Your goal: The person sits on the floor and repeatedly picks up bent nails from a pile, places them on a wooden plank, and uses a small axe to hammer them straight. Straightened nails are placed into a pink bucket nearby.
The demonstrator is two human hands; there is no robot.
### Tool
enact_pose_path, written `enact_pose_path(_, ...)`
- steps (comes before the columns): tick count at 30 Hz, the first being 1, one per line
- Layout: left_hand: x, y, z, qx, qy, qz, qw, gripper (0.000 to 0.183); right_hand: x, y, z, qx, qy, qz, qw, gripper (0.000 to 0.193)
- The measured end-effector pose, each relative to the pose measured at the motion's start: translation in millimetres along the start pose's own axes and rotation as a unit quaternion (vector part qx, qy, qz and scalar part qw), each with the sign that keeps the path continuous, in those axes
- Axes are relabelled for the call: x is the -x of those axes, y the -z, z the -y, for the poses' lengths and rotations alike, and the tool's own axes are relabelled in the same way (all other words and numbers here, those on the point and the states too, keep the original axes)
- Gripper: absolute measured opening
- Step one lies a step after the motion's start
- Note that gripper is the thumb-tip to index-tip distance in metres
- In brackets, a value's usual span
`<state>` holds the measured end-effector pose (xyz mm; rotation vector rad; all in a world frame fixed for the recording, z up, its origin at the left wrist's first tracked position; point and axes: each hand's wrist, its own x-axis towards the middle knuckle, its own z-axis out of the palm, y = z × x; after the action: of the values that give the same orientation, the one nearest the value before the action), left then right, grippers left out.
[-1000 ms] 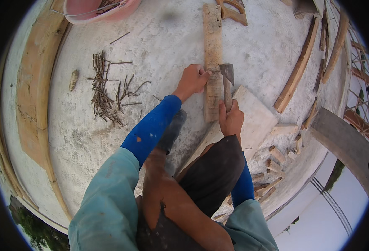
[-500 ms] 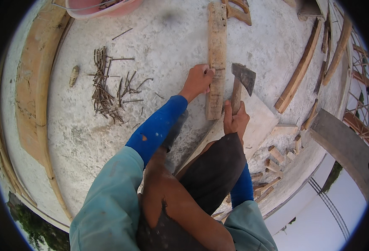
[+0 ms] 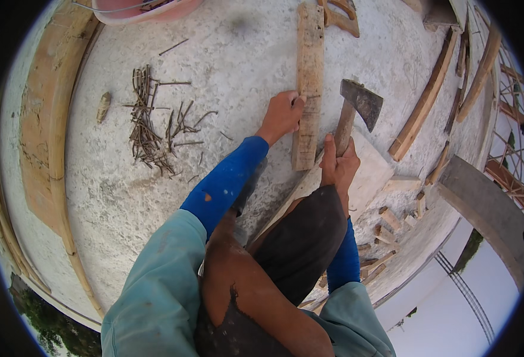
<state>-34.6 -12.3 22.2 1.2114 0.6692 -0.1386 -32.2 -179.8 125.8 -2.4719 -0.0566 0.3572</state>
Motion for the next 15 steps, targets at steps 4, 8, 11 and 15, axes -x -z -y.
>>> enact_pose_path(4,-5,-1,9,-0.048,-0.033,-0.004,0.998,0.033,-1,-12,-13,0.121,0.06,0.027,0.99,0.038)
enact_pose_path(8,-7,-5,18,-0.328,-0.223,-0.084,0.914,0.019,1,-17,-34,0.14,-0.006,0.064,0.988,0.044)
enact_pose_path(11,-2,5,11,-0.401,-0.267,-0.044,0.875,0.012,7,-18,-38,0.033,-0.064,0.07,0.995,0.047)
enact_pose_path(15,12,31,-31,-0.326,-0.376,-0.062,0.865,0.012,11,-19,-33,0.011,-0.088,0.03,0.996,0.043)
